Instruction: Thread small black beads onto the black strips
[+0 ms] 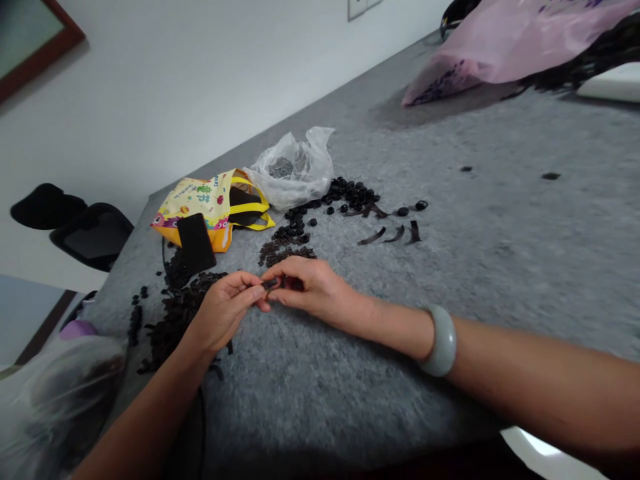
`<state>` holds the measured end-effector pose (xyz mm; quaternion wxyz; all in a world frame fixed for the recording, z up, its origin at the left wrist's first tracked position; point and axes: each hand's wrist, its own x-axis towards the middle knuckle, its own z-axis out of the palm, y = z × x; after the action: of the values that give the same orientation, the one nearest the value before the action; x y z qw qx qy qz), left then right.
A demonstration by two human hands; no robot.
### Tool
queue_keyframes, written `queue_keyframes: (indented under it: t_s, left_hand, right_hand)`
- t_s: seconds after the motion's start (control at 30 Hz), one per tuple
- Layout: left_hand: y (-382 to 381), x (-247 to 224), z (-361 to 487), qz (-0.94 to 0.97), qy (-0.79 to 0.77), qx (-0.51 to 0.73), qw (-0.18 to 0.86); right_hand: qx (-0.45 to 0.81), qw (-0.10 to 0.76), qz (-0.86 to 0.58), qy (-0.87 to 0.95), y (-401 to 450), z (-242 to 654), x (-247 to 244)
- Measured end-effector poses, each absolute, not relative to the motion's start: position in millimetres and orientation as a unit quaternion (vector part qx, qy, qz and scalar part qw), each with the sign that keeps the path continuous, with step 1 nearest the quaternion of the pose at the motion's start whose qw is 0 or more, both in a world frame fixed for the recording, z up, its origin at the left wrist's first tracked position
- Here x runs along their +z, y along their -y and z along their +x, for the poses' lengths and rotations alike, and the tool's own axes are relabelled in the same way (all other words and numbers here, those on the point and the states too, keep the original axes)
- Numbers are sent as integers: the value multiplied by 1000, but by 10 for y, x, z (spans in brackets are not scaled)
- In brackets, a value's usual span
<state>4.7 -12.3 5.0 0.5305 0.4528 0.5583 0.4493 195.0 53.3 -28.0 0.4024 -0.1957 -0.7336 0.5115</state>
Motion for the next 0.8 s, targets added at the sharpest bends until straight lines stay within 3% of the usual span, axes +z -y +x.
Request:
queue_keyframes:
  t_s: [0.27, 0.53, 0.8]
  left_hand:
    - [160, 56, 46, 511, -556, 444, 482]
    - [199, 17, 44, 696, -550, 394, 242]
    - [193, 50, 72, 626, -562, 414, 349]
  right_hand:
    - [762, 271, -236, 539, -599, 1897, -305]
    - [852, 181, -257, 420, -592, 1898, -271]
    - [857, 172, -261, 409, -563, 1907, -183]
